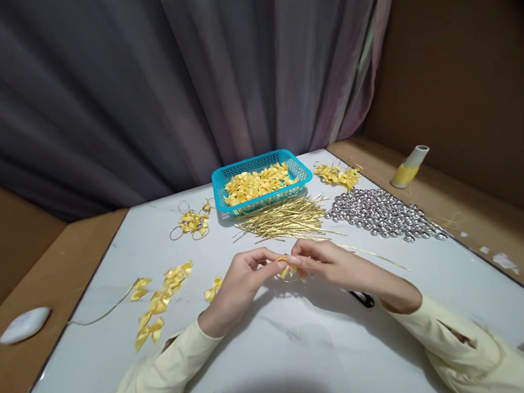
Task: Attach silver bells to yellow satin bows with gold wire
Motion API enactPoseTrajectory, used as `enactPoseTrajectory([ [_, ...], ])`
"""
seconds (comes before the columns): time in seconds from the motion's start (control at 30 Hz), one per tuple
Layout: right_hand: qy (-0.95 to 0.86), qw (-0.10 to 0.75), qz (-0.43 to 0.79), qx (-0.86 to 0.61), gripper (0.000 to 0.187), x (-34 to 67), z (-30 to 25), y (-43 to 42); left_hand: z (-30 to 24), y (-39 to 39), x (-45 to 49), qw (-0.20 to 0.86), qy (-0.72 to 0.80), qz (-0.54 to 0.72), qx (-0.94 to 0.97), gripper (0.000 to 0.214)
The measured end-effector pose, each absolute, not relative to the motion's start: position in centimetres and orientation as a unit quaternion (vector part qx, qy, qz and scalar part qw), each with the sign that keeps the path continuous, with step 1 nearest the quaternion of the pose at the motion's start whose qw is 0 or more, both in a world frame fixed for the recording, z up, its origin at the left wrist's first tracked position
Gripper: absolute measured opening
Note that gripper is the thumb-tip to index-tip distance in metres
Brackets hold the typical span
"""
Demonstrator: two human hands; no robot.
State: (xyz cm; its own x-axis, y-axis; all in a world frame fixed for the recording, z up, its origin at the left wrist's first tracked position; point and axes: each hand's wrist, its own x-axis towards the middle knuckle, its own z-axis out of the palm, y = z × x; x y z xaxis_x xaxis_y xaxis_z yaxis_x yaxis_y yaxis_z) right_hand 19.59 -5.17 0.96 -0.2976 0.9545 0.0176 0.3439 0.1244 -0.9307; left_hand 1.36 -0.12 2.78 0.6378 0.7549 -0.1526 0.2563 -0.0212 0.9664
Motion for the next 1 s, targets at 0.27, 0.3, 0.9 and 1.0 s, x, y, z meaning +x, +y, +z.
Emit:
enactPoseTrajectory([
  [0.27,-0.639,0.367,0.501,-0.454,0.024,19.4,0.5,-5.1,3.4,-0.4,1.4,0.533,0.385,0.199,0.727,0.021],
  [0.3,-0.631,0.375,0.507,-0.452,0.023,19.4,0.5,-5.1,3.5,-0.5,1.5,0.527,0.387,0.201,0.729,0.021],
  [0.9,-0.614,0.390,0.474,-0.497,0.012,19.1,1.5,-5.3,5.3,0.4,2.0,0.532,0.359,0.139,0.754,0.025],
  [1.0,-0.615,0.390,0.472,-0.496,0.013,19.1,1.5,-5.3,5.3,0.7,2.0,0.491,0.353,0.119,0.787,0.024],
])
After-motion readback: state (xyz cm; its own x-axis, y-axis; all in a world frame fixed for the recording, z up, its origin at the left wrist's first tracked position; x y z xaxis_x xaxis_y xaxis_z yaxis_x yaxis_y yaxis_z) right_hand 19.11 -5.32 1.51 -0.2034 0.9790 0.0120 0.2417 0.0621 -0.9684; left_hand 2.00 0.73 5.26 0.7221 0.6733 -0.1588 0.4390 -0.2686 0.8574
